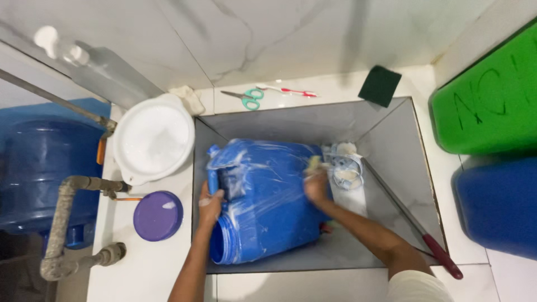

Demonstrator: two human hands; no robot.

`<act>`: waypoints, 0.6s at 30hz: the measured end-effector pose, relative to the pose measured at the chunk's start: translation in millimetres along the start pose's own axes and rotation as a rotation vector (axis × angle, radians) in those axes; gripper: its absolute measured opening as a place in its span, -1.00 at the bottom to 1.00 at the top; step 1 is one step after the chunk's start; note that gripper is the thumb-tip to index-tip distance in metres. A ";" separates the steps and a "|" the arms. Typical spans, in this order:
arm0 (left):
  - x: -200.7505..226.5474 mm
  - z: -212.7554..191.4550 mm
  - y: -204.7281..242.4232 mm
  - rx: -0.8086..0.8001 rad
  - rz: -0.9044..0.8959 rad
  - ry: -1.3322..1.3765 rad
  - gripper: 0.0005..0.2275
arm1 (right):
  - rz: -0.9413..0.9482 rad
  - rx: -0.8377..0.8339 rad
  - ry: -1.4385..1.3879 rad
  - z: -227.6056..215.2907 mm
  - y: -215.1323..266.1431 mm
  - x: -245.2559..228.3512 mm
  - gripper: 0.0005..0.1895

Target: The person cleans a large blue plastic container in a sink. They use scissors to cut a plastic ring from the container's neck, then scrub the exterior and interior with a sponge and a toothbrush. The container is rinsed multiple times with water from the tap, and the lid is also washed before being placed back on the container.

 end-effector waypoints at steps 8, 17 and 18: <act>-13.6 -4.1 1.2 0.038 -0.053 -0.008 -0.58 | -0.432 -0.100 0.072 85.6 -84.7 -70.5 -0.56; -9.1 -0.9 2.0 0.087 -0.098 -0.110 -0.60 | -0.045 -0.239 -0.404 57.4 31.4 -4.3 -0.29; -9.2 -0.1 -0.7 0.076 -0.075 -0.092 -0.62 | -0.034 -0.315 -0.658 72.7 31.0 -13.3 -0.16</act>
Point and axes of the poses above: each hand's wrist, its own y-axis away from the middle knuckle, its own z-axis out of the palm, x = y × z, the point moved 2 cm from there along -y, towards the middle knuckle, and after that the axes turned 13 degrees about -y, right-handed, at the moved point
